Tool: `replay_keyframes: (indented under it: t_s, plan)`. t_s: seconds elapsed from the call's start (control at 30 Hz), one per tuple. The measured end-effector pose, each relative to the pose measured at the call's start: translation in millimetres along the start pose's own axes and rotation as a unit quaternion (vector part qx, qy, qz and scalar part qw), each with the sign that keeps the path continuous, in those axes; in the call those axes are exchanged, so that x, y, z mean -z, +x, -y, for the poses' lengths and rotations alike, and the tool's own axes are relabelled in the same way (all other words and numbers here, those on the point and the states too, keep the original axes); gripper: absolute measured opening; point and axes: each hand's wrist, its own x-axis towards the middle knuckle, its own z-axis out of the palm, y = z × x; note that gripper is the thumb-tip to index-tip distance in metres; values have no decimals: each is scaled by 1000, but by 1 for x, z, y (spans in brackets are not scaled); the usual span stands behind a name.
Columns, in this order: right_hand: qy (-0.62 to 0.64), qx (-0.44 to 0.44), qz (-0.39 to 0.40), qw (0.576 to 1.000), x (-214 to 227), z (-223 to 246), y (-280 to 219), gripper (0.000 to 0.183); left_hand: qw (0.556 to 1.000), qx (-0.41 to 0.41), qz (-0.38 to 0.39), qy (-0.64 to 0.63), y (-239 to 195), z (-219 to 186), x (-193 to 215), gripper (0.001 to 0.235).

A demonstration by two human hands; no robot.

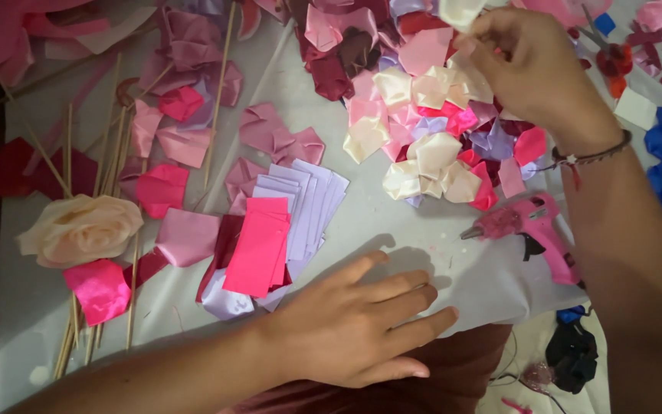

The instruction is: Assembling artificial flower petals using ribbon pieces and a hot glue gun

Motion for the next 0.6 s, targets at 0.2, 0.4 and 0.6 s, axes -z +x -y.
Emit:
replay_keyframes:
  t_s: [0.2,0.4,0.6]
  plan:
    - [10,65,-30,997,3,-16,3,10,1000,-9,1,-11,0,1,-1,42]
    - [-8,92,-60,994,-18,-26,3,48,1000,-11,3,-5,-1,-2,-3,43]
    - [58,135,47,988,-47,46,-16,37,1000,0,1,-17,-3,-4,-6,43]
